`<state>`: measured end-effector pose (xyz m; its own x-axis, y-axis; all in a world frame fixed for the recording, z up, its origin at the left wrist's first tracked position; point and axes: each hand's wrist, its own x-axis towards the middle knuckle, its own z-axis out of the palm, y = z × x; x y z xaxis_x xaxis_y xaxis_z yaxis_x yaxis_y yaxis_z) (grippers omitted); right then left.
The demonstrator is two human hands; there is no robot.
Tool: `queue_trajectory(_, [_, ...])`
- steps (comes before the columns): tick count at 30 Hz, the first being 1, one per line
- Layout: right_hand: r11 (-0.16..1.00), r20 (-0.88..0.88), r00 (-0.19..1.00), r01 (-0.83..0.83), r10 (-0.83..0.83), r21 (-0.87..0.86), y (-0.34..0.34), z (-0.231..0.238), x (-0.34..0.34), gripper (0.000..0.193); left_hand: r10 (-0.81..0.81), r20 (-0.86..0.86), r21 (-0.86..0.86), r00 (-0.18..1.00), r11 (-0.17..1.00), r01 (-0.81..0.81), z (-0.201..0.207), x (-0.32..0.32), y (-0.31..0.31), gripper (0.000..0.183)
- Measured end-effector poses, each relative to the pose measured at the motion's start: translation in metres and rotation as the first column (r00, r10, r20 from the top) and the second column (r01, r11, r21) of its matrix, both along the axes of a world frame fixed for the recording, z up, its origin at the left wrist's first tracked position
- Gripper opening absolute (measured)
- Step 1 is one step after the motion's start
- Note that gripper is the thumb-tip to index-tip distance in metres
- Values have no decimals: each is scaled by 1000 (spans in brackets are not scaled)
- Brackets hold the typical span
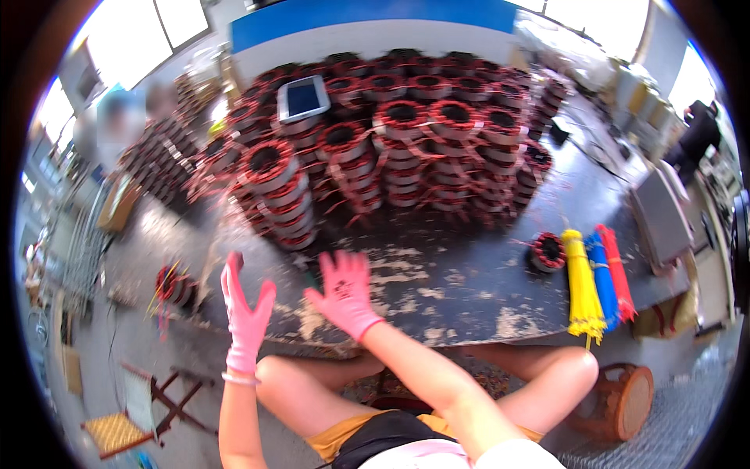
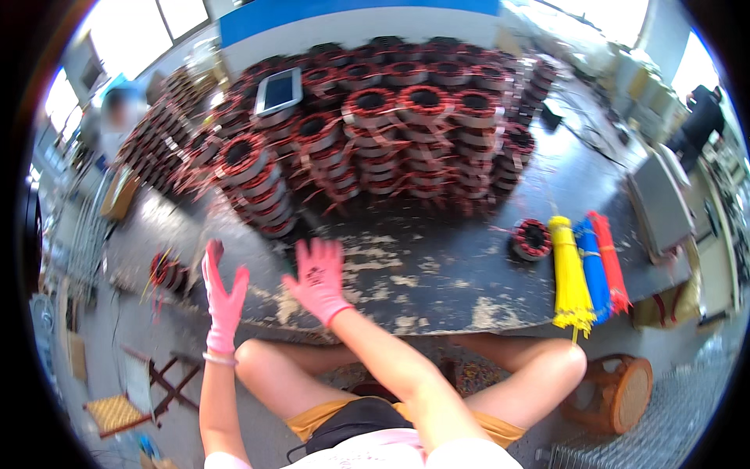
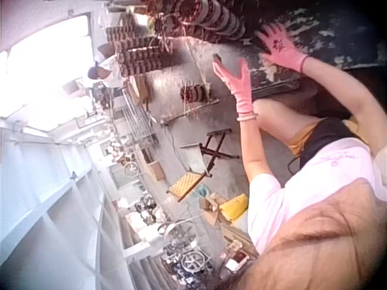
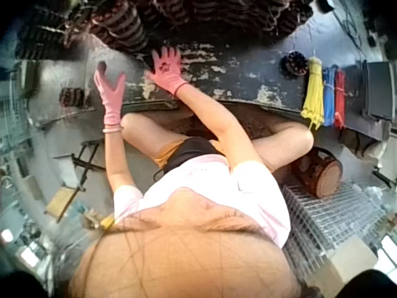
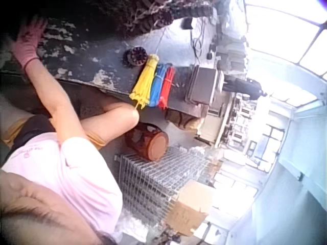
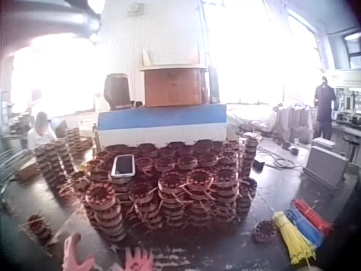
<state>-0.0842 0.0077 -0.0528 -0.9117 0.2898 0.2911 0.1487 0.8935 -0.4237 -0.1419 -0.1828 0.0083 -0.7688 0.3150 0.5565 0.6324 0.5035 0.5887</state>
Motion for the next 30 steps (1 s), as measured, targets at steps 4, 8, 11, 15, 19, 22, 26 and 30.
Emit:
queue_trajectory(4, [963, -281, 932, -260, 229, -76, 33, 6, 33, 71, -122, 74, 10, 990, 992, 122, -35, 43, 29, 72])
queue_trajectory(8, [798, -103, 795, -602, 598, -10, 120, 17, 131, 62, -81, 133, -25, 988, 996, 85, -48, 69, 45, 66])
queue_trajectory(11, [750, -2, 750, -661, 661, -25, 168, 17, 129, 64, -40, 107, -71, 993, 996, 48, -60, 71, 45, 67])
queue_trajectory(15, [912, -36, 918, -388, 395, 131, 276, 6, 99, 61, -63, 101, -115, 993, 991, 75, -68, 66, 55, 68])
queue_trajectory(19, [911, -228, 889, -352, 397, 214, 279, 5, 107, 50, -86, 98, -129, 991, 987, 99, -84, 60, 57, 70])
queue_trajectory(22, [935, -192, 915, -353, 355, 47, 247, 51, 156, 45, -38, 85, -110, 996, 993, 48, -80, 61, 32, 69])
queue_trajectory(26, [945, -161, 975, 193, -155, 264, 309, 78, 231, 50, -55, 104, -109, 993, 992, 66, -78, 64, 35, 68])
queue_trajectory(30, [876, -67, 995, 95, -72, 473, 367, 39, 252, 43, -93, 56, -102, 994, 990, 98, -73, 66, 56, 68])
